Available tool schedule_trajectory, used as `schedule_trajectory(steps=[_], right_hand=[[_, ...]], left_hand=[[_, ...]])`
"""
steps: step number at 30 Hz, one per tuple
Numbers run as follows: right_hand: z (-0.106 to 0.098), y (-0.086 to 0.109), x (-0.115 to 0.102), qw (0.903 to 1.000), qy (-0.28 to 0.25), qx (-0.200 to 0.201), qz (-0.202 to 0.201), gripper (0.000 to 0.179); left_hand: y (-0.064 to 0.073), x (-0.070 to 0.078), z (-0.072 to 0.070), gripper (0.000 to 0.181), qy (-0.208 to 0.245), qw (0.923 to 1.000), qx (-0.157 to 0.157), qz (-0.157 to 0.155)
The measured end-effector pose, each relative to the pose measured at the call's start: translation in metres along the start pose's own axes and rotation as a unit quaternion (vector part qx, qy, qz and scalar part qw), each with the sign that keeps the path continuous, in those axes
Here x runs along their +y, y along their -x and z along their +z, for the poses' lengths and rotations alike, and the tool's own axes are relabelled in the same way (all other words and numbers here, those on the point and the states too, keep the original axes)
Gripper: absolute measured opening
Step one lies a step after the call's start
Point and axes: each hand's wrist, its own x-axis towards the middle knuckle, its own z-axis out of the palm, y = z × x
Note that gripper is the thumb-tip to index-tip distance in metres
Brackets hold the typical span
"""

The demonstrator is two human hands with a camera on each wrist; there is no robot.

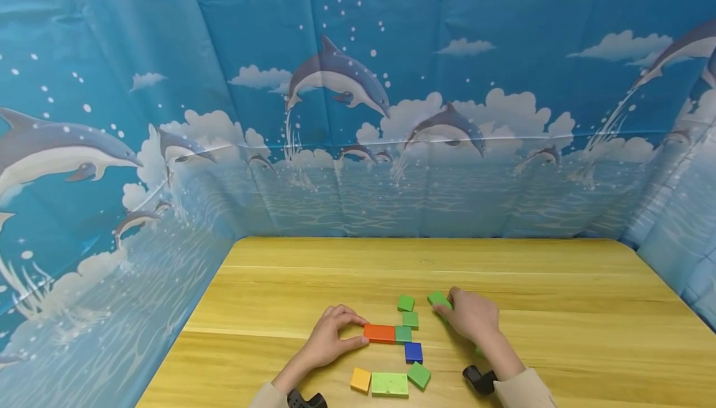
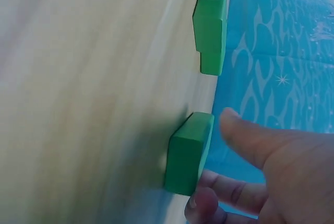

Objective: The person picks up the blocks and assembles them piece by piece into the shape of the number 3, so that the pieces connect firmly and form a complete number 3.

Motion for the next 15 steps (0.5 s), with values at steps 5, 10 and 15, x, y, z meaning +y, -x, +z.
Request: schedule_trajectory(steps=[5,10,15], right_hand=[[0.0023,0.0051,0.003,0.9996,-0.029,0.002,0.003,0.051],[0.0051,0.0052,0.0073,0.9993,-0.037,0.0,0.009,0.042],[0.0042,-0.0002,0.0092,0.9987,-0.048,-0.01,0.012,0.042]], left_hand=[[0.001,-0.0021,0.0014,0.034,-0.001,1.0,0.0,0.0],[0.0,-0.0042,0.002,0.035,-0.007,1.0,0.001,0.006],[-0.0007,-0.0042,0.0019,0.035,-0.009,0.9999,0.001,0.005]])
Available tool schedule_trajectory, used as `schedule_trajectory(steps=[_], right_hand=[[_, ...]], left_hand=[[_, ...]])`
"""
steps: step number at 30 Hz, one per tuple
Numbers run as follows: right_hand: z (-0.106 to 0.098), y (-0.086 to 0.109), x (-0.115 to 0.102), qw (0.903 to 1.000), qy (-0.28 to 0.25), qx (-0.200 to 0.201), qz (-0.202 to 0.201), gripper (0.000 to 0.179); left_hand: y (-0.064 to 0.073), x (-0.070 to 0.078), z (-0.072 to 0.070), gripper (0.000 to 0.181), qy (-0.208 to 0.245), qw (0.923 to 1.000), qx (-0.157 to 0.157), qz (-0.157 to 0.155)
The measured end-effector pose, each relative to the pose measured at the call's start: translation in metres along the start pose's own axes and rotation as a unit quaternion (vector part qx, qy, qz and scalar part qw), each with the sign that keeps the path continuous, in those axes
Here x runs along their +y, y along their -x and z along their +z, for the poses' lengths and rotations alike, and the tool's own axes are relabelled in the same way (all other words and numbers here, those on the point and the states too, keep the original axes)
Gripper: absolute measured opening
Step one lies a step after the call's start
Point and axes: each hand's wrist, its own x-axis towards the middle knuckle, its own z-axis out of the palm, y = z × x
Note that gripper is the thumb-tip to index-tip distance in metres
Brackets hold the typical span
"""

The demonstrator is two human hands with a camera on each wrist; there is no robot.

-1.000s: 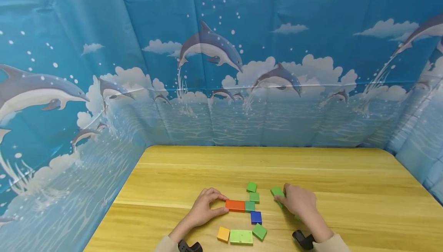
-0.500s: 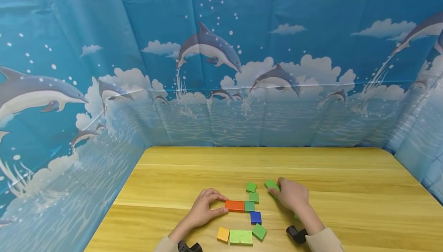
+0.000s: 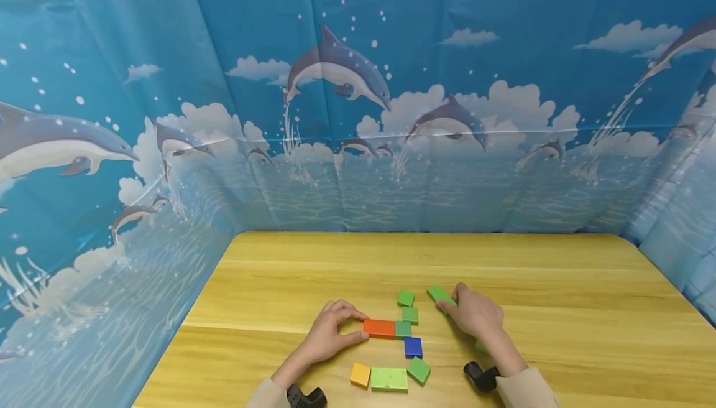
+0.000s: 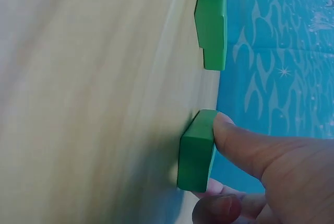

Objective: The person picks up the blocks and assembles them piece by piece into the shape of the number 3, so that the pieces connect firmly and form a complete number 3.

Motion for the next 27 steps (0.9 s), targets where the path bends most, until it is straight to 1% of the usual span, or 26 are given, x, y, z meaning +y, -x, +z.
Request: schedule_trajectory(steps=[9,15,21,27], right_hand=[[-0.005,-0.024,-0.006,0.9997,-0.017,-0.007,0.015,0.037],[-0.004,-0.042,-0.011,0.9996,-0.021,-0.008,0.018,0.034],[-0.006,-0.06,-0.024,0.9996,-0.015,-0.016,0.019,0.034],[-0.002,-0.076,-0.038,0.9995,-0.01,-0.021,0.023,0.031]], left_hand=[[-0.001,0.0,-0.001,0.034,0.0,1.0,0.0,0.001],[-0.001,0.002,0.0,0.034,-0.002,1.0,0.0,0.002],[-0.001,0.004,0.0,0.034,-0.004,1.0,0.003,0.0],[-0.001,0.003,-0.001,0.034,-0.004,1.0,0.004,-0.003]])
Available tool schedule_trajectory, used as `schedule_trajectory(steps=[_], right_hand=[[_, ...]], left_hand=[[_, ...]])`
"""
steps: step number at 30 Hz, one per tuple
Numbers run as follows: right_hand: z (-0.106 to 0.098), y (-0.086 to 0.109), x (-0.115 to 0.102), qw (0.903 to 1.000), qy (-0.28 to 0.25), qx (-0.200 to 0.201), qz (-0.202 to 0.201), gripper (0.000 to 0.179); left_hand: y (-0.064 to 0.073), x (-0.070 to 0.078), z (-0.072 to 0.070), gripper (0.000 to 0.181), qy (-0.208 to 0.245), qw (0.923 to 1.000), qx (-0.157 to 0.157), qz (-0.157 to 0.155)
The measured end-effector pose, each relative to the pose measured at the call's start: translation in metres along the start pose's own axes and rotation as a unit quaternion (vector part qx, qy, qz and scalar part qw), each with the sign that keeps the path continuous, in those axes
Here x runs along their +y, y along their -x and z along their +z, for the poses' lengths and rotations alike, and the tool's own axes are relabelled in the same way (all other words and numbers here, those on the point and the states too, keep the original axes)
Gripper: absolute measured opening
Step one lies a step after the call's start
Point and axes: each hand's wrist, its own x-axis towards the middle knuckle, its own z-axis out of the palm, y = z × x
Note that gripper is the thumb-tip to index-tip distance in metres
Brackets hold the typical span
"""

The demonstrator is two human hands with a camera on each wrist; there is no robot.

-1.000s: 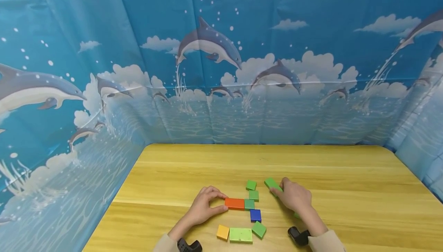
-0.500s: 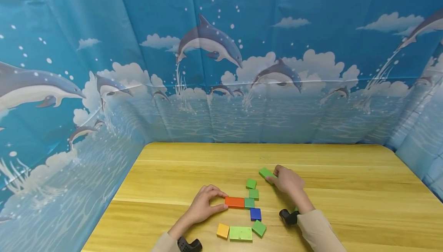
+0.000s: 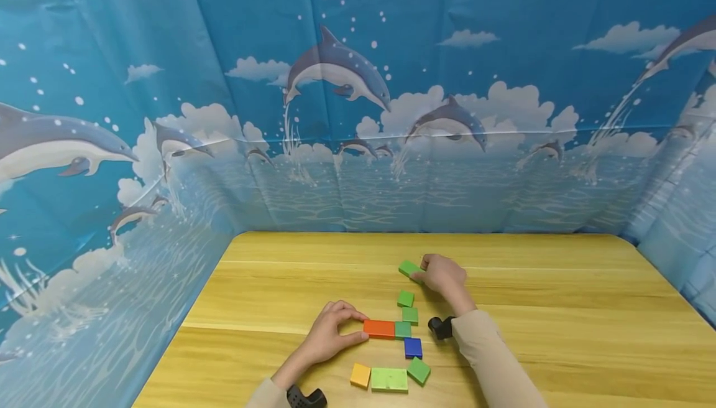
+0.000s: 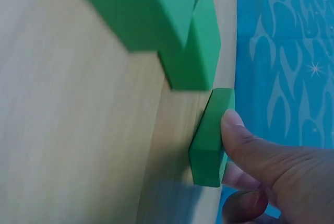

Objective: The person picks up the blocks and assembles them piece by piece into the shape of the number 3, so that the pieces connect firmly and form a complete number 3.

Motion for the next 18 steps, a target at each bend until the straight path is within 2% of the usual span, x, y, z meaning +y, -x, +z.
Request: schedule_trajectory(steps=[18], right_hand=[[0.018,-0.009,-0.034,0.9986,-0.038,-0.008,-0.037,0.027]], left_hand=[[0.001,0.0,-0.002,0.033,0.003,1.0,0.001,0.008]])
